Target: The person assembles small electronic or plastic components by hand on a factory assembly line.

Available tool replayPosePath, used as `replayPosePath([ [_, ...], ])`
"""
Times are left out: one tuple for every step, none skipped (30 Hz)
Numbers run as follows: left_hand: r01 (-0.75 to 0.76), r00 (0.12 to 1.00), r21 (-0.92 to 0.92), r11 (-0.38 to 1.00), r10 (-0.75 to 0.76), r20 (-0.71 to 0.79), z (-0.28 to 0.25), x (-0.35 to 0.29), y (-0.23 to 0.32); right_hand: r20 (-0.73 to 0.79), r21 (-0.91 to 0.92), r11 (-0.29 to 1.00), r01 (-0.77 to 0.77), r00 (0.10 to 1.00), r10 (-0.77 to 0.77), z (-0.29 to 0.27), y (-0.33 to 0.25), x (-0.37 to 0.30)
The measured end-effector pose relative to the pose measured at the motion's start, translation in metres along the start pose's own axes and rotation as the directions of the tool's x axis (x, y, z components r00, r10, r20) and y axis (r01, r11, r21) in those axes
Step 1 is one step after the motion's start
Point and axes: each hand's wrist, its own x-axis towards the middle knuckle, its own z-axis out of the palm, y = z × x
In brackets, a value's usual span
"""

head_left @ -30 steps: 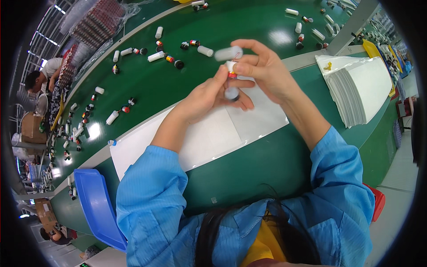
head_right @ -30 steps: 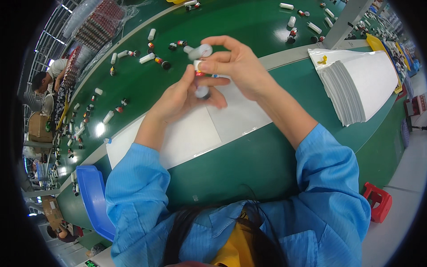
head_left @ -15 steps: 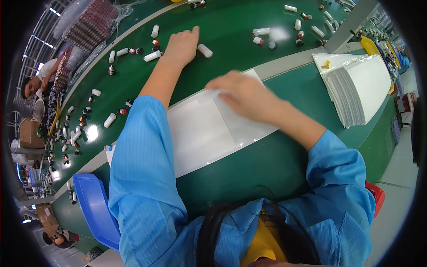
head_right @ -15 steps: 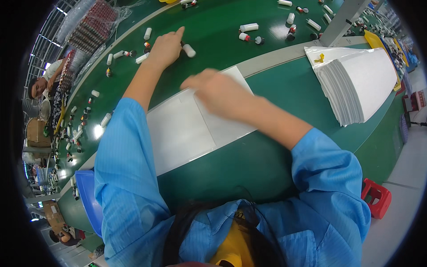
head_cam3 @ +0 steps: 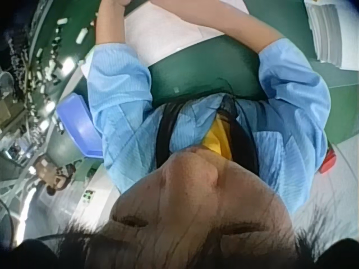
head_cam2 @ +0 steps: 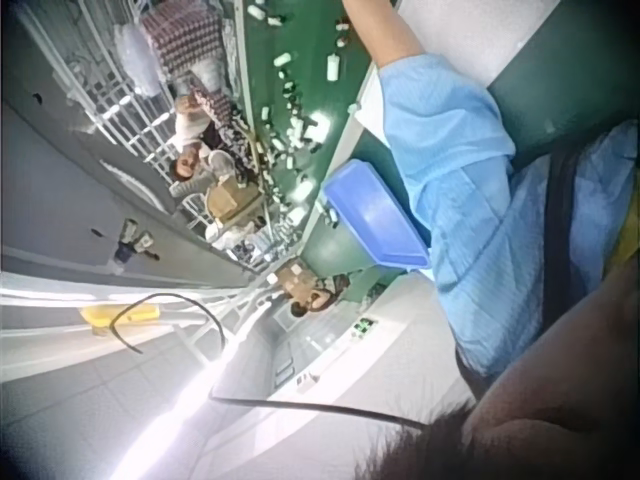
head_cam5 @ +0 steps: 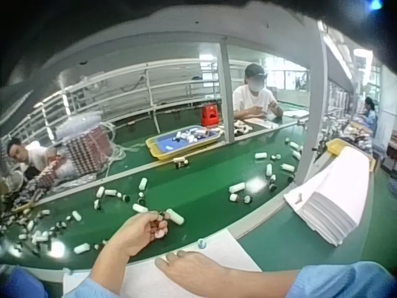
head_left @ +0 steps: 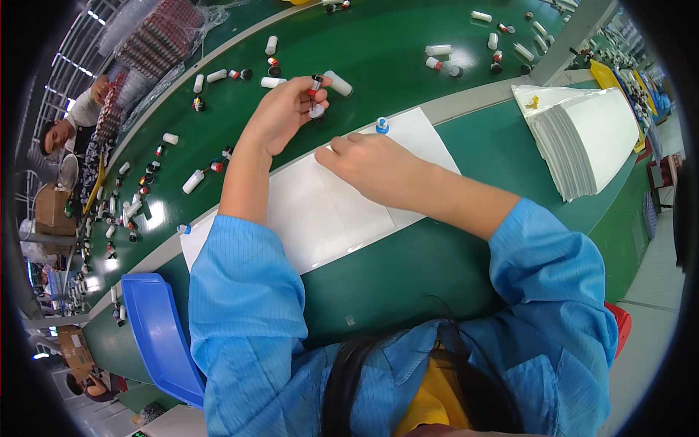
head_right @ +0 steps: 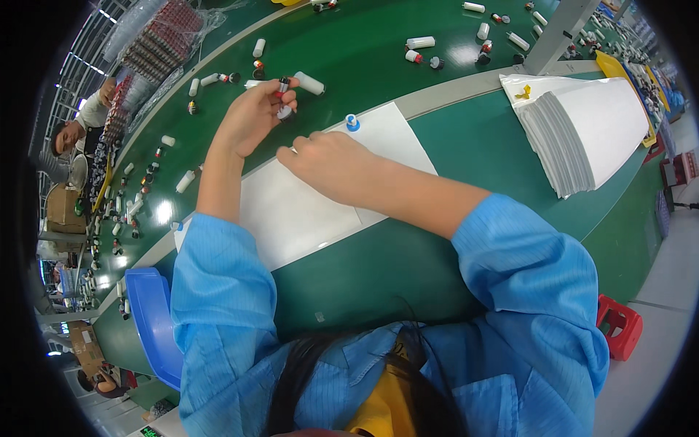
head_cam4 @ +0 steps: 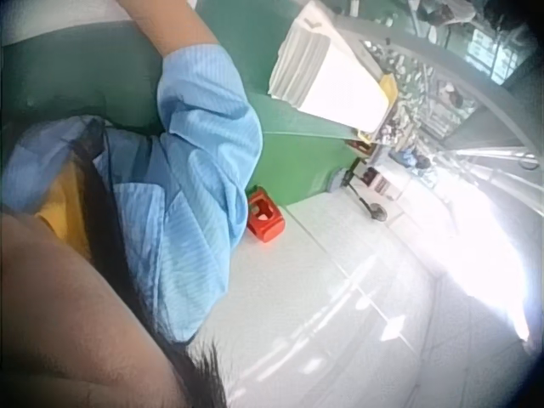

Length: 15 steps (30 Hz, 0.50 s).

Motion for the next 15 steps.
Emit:
replayPosePath([
  [-0.072, 0.995, -0.06, 0.996, 0.076, 0.063, 0.003, -0.001, -0.005, 0.001, 0.003, 1.0, -0.003, 1.0, 0.003, -0.002, 0.0, -0.008],
  [-0.148, 0.979, -0.13, 0.98, 0.164, 0.122, 0.012, 0.003, -0.012, -0.055, 0.024, 1.0, -0.011, 0.998, 0.012, -0.003, 0.007, -0.021],
  [-0.169, 0.975, -0.136, 0.976, 0.186, 0.123, 0.023, 0.006, -0.017, -0.112, 0.046, 0.999, -0.018, 0.993, 0.023, -0.002, 0.016, -0.03],
  [-0.17, 0.974, -0.139, 0.976, 0.188, 0.124, 0.032, 0.01, -0.021, -0.11, 0.043, 0.999, -0.018, 0.994, 0.022, 0.002, 0.029, -0.033],
  [-0.193, 0.973, -0.139, 0.971, 0.208, 0.099, 0.042, 0.019, -0.025, -0.198, 0.065, 0.998, 0.028, 0.98, -0.015, 0.009, 0.045, -0.035],
  [-0.217, 0.971, -0.138, 0.966, 0.228, 0.074, 0.051, 0.03, -0.03, -0.286, 0.081, 0.994, 0.077, 0.957, -0.05, 0.016, 0.06, -0.037],
  [-0.219, 0.97, -0.14, 0.966, 0.232, 0.079, 0.059, 0.042, -0.036, -0.286, 0.075, 0.994, 0.073, 0.957, -0.049, 0.024, 0.072, -0.04],
  [-0.23, 0.971, -0.138, 0.963, 0.237, 0.031, 0.059, 0.048, -0.039, -0.169, 0.026, 0.997, 0.076, 0.983, -0.071, 0.029, 0.076, -0.036],
  [-0.243, 0.97, -0.136, 0.96, 0.243, -0.019, 0.059, 0.054, -0.04, -0.048, -0.023, 0.996, 0.087, 0.995, -0.088, 0.032, 0.078, -0.032],
  [-0.242, 0.97, -0.134, 0.961, 0.242, -0.02, 0.059, 0.059, -0.041, -0.05, -0.021, 0.996, 0.087, 0.995, -0.088, 0.032, 0.079, -0.03],
  [-0.249, 0.968, -0.068, 0.966, 0.245, -0.062, 0.058, 0.06, -0.038, 0.011, -0.042, 0.998, 0.053, 0.999, -0.053, 0.025, 0.073, -0.025],
  [-0.252, 0.962, -0.001, 0.968, 0.251, -0.104, 0.056, 0.06, -0.035, 0.071, -0.064, 0.998, 0.022, 0.997, -0.017, 0.02, 0.068, -0.02],
  [-0.251, 0.962, 0.003, 0.968, 0.25, -0.107, 0.053, 0.057, -0.031, 0.068, -0.061, 0.998, 0.023, 0.997, -0.019, 0.02, 0.066, -0.014],
  [-0.243, 0.952, 0.202, 0.949, 0.273, -0.137, 0.052, 0.055, -0.027, -0.04, -0.1, 0.995, 0.006, 0.999, -0.01, 0.021, 0.067, -0.009],
  [-0.219, 0.939, 0.394, 0.893, 0.302, -0.162, 0.051, 0.051, -0.024, -0.148, -0.135, 0.991, -0.016, 0.989, -0.004, 0.02, 0.066, -0.006],
])
